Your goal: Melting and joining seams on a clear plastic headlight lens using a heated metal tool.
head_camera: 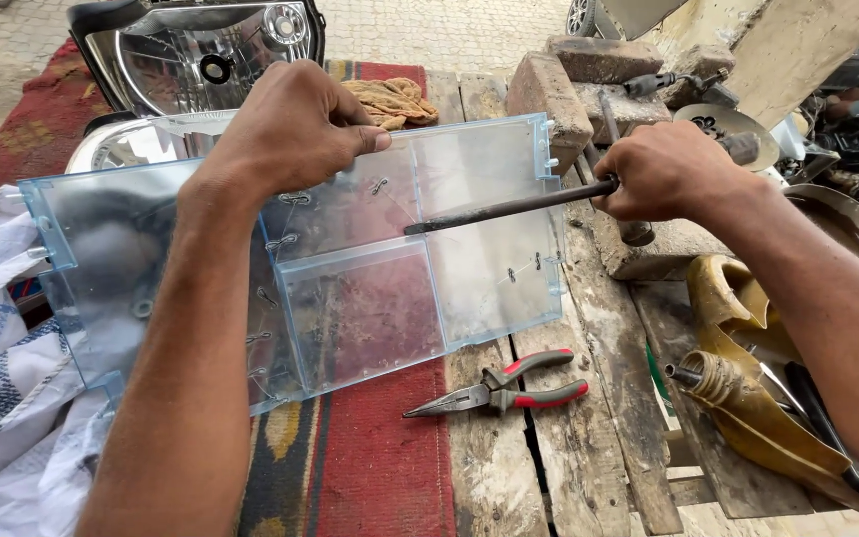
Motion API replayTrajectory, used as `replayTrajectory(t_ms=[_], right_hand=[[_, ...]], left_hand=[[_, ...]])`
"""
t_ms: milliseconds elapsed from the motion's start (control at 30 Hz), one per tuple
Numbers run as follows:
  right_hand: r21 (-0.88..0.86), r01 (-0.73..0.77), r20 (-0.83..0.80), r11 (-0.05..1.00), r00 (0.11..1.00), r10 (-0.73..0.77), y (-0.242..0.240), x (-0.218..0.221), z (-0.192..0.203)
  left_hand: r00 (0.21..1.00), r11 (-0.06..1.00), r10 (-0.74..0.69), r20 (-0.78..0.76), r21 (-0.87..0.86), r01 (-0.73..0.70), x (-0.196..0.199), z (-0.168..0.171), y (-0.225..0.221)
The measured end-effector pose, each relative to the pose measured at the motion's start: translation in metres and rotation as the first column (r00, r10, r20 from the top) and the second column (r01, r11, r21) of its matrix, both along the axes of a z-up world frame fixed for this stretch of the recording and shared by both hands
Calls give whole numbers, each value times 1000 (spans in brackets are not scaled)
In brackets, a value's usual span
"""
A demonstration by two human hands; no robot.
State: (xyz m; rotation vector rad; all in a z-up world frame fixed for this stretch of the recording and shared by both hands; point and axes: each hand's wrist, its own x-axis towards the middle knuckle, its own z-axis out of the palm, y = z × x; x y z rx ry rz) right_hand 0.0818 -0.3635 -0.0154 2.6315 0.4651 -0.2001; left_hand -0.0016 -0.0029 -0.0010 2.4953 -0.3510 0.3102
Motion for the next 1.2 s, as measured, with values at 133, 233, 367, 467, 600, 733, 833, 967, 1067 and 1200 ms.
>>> replayTrajectory(t_ms=[133,233,367,467,600,733,833,967,1067,1200], right_hand=[[-11,-8,38,1000,999,9,1,2,6],[11,-11,-15,1000,1000,11,5,4,3],[33,-26,-43,999,999,27,9,5,3],[-18,16,22,1000,1000,-15,9,2,9],[-6,32,-35,999,999,-32,8,9,2],[-2,50,-19,999,999,-50,14,1,12],[-1,72,-45,997,996,-72,11,3,13],[-7,17,-28,1000,999,-17,12,3,10],[-52,5,39,999,999,-3,5,9,10],[-46,-1,73,999,997,4,1,11,6]], left_hand=[[999,1000,-13,33,5,12,2,-2,1],[998,999,-15,61,29,13,5,-4,2],[998,999,0,56,43,-2,8,-6,4],[992,995,-43,121,91,33,12,-9,6],[996,997,-28,86,80,21,5,-3,3],[993,996,-16,114,84,6,9,-7,3],[994,998,-34,105,65,27,4,-2,0],[995,998,-10,98,61,4,6,-3,1],[995,998,-19,99,65,13,6,-4,-1],[994,999,-16,104,52,10,4,-3,1]])
